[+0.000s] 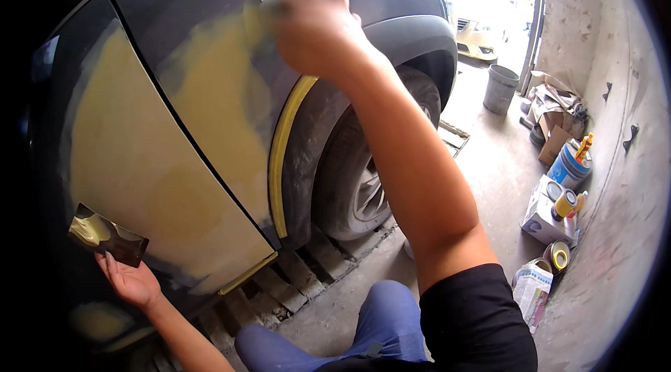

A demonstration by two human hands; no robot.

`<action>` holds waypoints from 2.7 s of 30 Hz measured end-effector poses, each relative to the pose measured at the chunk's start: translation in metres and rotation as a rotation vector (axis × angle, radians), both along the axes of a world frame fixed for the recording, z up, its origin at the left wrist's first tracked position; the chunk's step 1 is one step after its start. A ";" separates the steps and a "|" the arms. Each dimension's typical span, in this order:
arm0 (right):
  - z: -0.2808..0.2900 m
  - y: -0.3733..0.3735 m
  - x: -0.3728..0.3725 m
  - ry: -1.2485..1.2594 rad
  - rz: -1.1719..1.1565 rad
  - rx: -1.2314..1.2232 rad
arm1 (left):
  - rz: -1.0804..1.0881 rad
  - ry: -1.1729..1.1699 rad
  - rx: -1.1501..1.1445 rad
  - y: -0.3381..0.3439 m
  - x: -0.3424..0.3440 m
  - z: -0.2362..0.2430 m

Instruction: The person scoops body filler from a can onto a metal spreader and applies it to the front wheel arch of a dark-colored car. They smooth the filler over the surface using the spreader, working around the taped edge of the wheel arch.

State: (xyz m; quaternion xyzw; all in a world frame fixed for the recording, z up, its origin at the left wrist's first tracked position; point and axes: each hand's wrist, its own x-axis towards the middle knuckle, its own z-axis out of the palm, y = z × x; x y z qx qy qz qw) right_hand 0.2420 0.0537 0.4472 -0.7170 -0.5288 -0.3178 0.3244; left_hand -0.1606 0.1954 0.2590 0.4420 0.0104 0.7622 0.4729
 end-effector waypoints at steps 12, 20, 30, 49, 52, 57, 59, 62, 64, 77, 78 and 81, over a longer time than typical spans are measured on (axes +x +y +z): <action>-0.126 0.014 -0.053 0.075 0.091 0.098 | 0.084 -0.057 -0.070 -0.007 0.011 0.004; -0.104 -0.013 -0.027 0.046 0.092 0.159 | 0.085 0.002 -0.058 -0.004 0.008 0.007; -0.105 0.015 -0.047 0.197 0.143 0.172 | 0.062 -0.002 -0.031 -0.004 0.004 0.003; -0.113 0.017 -0.063 0.218 0.136 0.181 | 0.085 0.010 -0.047 -0.006 0.006 0.007; -0.151 0.016 -0.090 0.208 0.172 0.199 | 0.083 0.002 -0.056 -0.009 0.009 0.009; -0.191 0.014 -0.112 0.191 0.166 0.139 | 0.103 -0.007 -0.084 -0.010 0.011 0.009; -0.192 0.010 -0.117 0.211 0.158 0.086 | 0.071 -0.001 -0.110 -0.017 0.013 0.014; -0.188 -0.015 -0.123 0.295 0.318 0.041 | -0.091 0.106 -0.144 -0.038 0.015 0.006; -0.176 -0.040 -0.121 0.348 0.543 0.105 | -0.219 0.177 -0.184 -0.067 0.038 0.004; -0.128 -0.017 -0.038 -0.104 0.353 0.287 | -0.469 0.026 -0.063 -0.091 0.071 0.009; -0.108 -0.005 -0.018 -0.088 0.269 0.325 | -0.391 0.074 -0.057 -0.087 0.063 0.010; -0.048 0.016 0.022 -0.101 0.064 0.338 | -0.302 0.106 -0.080 -0.079 0.052 0.005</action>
